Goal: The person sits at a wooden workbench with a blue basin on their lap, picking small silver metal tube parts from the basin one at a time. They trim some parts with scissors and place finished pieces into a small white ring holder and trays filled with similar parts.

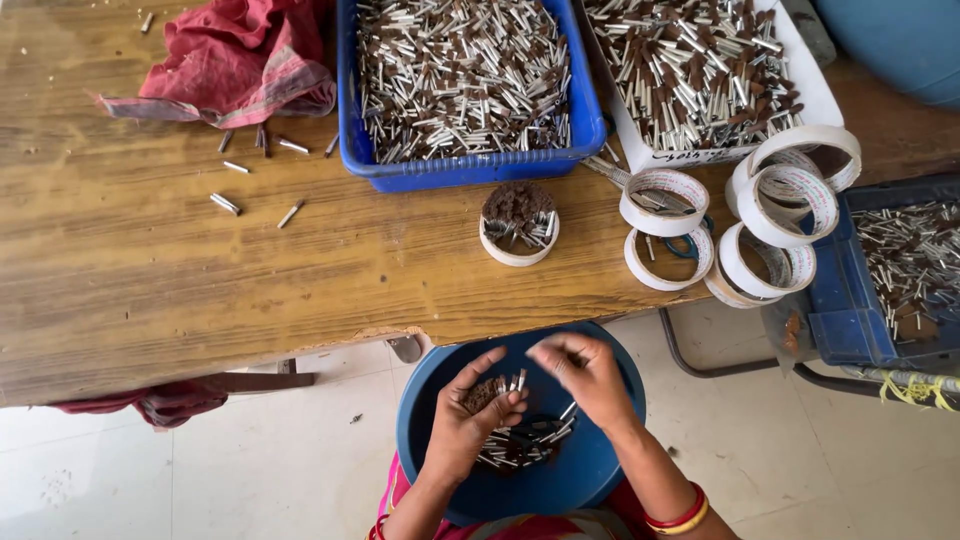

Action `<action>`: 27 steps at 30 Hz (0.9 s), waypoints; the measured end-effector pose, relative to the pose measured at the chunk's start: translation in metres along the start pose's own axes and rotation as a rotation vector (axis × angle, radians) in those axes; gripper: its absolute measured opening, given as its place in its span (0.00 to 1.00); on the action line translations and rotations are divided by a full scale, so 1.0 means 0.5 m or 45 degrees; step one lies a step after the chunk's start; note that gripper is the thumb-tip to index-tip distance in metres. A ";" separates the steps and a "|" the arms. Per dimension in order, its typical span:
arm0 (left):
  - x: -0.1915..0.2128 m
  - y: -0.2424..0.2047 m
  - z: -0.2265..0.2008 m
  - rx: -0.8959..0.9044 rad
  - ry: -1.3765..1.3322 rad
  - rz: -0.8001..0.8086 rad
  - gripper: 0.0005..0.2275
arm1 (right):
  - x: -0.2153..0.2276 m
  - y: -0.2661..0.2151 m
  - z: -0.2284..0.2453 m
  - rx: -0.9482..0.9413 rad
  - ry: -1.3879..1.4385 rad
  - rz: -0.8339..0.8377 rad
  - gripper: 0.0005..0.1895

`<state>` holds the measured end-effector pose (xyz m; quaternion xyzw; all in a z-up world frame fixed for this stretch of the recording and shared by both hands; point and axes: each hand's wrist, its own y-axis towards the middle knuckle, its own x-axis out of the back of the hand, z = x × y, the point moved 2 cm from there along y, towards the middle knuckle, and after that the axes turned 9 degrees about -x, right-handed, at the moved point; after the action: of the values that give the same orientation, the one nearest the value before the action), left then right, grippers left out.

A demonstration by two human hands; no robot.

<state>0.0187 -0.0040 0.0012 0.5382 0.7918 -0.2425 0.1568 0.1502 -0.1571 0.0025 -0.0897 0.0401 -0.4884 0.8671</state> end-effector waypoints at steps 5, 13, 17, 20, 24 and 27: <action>0.007 0.007 -0.004 0.028 -0.020 0.013 0.27 | 0.018 -0.003 -0.036 -0.012 -0.026 0.100 0.06; 0.001 -0.004 -0.006 0.056 0.001 0.039 0.28 | 0.043 0.002 -0.154 0.018 0.007 0.273 0.13; -0.004 -0.006 -0.006 0.065 0.065 0.084 0.30 | -0.046 -0.013 0.037 -0.227 -0.074 0.564 0.10; -0.010 -0.002 -0.023 0.052 0.005 0.107 0.31 | -0.007 -0.004 0.001 0.110 -0.086 0.303 0.08; -0.005 -0.006 -0.020 0.057 -0.070 0.125 0.32 | 0.016 -0.001 -0.067 -0.359 0.155 0.343 0.13; -0.008 -0.001 -0.019 0.038 -0.068 0.160 0.32 | -0.007 -0.017 -0.026 -0.130 -0.053 0.490 0.13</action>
<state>0.0196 -0.0020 0.0113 0.5826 0.7482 -0.2582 0.1846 0.1394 -0.1601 -0.0085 -0.1342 0.0633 -0.3091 0.9394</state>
